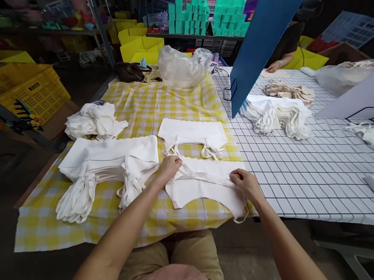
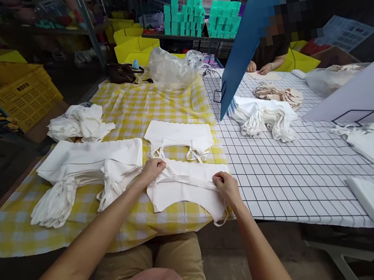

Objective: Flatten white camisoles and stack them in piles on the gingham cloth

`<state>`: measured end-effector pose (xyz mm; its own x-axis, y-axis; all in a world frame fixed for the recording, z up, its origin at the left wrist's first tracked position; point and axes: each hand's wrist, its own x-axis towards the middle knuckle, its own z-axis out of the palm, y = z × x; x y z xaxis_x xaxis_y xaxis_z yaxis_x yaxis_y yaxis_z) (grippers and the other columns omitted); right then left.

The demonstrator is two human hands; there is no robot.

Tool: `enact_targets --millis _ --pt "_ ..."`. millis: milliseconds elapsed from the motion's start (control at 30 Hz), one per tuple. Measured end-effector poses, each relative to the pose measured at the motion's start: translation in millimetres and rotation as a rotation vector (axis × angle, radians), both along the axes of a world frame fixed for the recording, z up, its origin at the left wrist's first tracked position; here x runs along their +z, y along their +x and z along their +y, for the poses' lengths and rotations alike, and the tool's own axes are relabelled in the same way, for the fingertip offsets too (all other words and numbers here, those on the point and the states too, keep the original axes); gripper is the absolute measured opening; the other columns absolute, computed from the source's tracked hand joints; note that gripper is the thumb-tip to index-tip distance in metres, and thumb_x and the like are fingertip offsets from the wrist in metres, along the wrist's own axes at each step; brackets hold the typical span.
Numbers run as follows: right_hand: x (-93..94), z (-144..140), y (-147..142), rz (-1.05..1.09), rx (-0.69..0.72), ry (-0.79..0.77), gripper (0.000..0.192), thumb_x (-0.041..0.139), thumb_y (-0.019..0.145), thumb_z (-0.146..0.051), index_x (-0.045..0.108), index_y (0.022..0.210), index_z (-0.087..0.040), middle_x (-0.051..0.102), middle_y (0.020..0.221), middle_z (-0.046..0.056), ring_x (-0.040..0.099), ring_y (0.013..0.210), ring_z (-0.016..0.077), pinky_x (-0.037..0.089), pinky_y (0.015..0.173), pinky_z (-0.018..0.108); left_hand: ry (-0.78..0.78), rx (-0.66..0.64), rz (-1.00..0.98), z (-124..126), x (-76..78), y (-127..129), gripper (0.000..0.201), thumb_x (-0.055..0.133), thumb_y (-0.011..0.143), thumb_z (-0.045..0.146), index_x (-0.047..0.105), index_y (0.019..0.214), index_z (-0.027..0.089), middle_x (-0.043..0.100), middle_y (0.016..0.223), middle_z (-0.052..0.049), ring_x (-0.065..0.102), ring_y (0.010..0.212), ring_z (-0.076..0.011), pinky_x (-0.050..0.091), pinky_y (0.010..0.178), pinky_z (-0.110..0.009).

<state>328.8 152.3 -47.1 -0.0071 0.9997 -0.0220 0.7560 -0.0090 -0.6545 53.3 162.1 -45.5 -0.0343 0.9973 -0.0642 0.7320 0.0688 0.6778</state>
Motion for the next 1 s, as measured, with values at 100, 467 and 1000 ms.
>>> enact_targets --millis 100,467,1000 --pt "-2.7 -0.6 1.3 0.017 -0.010 -0.001 0.024 0.047 0.067 -0.040 0.060 0.067 -0.019 0.064 0.067 0.004 0.054 0.064 0.0174 0.038 0.061 0.028 -0.003 0.024 0.000 -0.8 -0.1 -0.6 0.024 0.047 0.072 0.018 0.070 0.077 0.013 0.067 0.068 -0.004 0.056 0.062 -0.0138 0.037 0.059 -0.022" --pt "-9.3 -2.6 2.7 0.062 -0.049 0.000 0.027 0.049 0.067 -0.043 0.061 0.070 -0.019 0.064 0.070 0.004 0.054 0.066 0.0177 0.038 0.063 0.029 -0.038 0.068 -0.045 -0.5 -2.1 -1.3 0.024 0.047 0.071 0.020 0.069 0.076 0.014 0.062 0.060 -0.002 0.053 0.057 -0.0132 0.034 0.056 -0.022" --pt "28.7 -42.9 -1.3 0.481 -0.083 -0.033 0.040 0.063 0.066 -0.048 0.059 0.092 -0.018 0.037 0.053 -0.006 0.039 0.051 0.0105 0.032 0.051 0.025 -0.123 0.081 -0.670 -50.3 34.4 -5.0 0.023 0.055 0.068 0.019 0.057 0.091 0.015 0.038 0.049 0.009 0.047 0.043 -0.0061 0.030 0.044 -0.017"
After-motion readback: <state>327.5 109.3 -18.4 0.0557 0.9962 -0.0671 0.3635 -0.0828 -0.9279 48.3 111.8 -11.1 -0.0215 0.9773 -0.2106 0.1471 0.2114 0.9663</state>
